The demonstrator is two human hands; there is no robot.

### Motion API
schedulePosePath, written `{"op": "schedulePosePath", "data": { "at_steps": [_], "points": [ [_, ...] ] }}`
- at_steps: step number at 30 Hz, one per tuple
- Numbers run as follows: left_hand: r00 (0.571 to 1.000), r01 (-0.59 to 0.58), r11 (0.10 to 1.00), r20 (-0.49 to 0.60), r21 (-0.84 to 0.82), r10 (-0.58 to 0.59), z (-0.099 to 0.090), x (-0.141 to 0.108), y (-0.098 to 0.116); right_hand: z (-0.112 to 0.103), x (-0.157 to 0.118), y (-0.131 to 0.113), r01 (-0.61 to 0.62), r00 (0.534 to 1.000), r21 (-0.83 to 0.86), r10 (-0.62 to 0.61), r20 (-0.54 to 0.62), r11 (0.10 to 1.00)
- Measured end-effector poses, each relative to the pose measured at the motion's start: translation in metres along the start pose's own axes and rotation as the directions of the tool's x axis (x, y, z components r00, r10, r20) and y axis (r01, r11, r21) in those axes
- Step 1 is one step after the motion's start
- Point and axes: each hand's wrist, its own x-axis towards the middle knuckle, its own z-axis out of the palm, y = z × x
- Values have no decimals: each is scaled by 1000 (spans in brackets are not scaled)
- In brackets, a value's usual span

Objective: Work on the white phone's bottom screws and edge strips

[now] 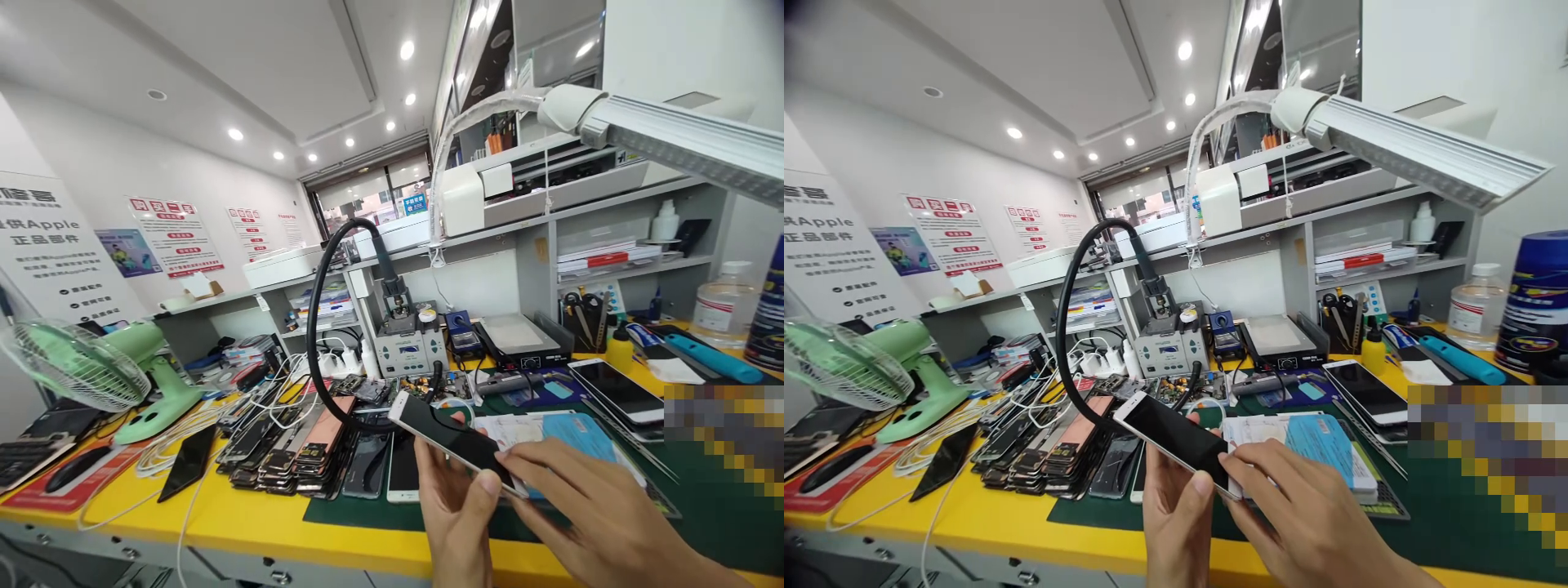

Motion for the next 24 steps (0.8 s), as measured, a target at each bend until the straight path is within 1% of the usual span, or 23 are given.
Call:
{"op": "schedulePosePath", "data": {
  "at_steps": [4,6,7,8,9,10,11,12,13,14,15,16,17,18,19,21,23,24],
  "points": [
    [999,-31,998,26,53,30,-3,1,-5,5,-3,0,10,1000,-17,-11,-13,1000],
    [999,-47,996,2,75,47,-3,1,-6,7,-3,1,3,1000,-11,-3,-23,1000],
    [998,-54,995,-29,87,57,-3,2,-6,6,-3,2,-12,1000,8,12,-17,1000],
    [995,-53,993,-74,107,62,-3,2,-5,5,-2,4,-44,999,51,44,6,998],
    [991,-44,989,-122,139,61,-4,4,-3,3,-1,6,-110,993,115,104,59,987],
    [985,-28,982,-165,188,60,-5,5,-1,-1,1,10,-216,971,191,190,143,958],
    [978,-2,968,-199,250,54,-7,7,2,-5,4,15,-351,924,272,284,256,896],
    [977,6,947,-205,323,64,-9,9,5,-10,6,20,-503,844,333,369,389,798],
    [979,5,916,-190,401,78,-11,11,9,-15,9,25,-629,756,386,415,506,675],
    [981,14,903,-182,429,71,-13,13,12,-19,10,30,-718,681,435,418,601,543],
    [983,14,894,-168,448,68,-14,14,16,-22,12,35,-772,630,482,401,665,415],
    [986,12,890,-153,456,65,-15,15,19,-24,12,38,-797,604,524,375,704,300],
    [989,13,892,-140,452,57,-15,16,21,-24,11,41,-807,589,553,355,726,209],
    [991,16,896,-128,443,46,-13,16,22,-23,10,41,-809,580,568,348,736,147],
    [992,24,907,-121,419,30,-11,17,22,-20,9,41,-811,573,575,352,740,113],
    [992,70,939,-126,338,-28,-4,19,19,-14,5,35,-815,563,570,380,734,104],
    [983,156,954,-137,257,-124,7,24,15,-7,4,28,-813,563,567,431,705,135],
    [974,209,949,-133,236,-181,14,30,14,-5,5,25,-807,570,566,468,675,167]
  ]
}}
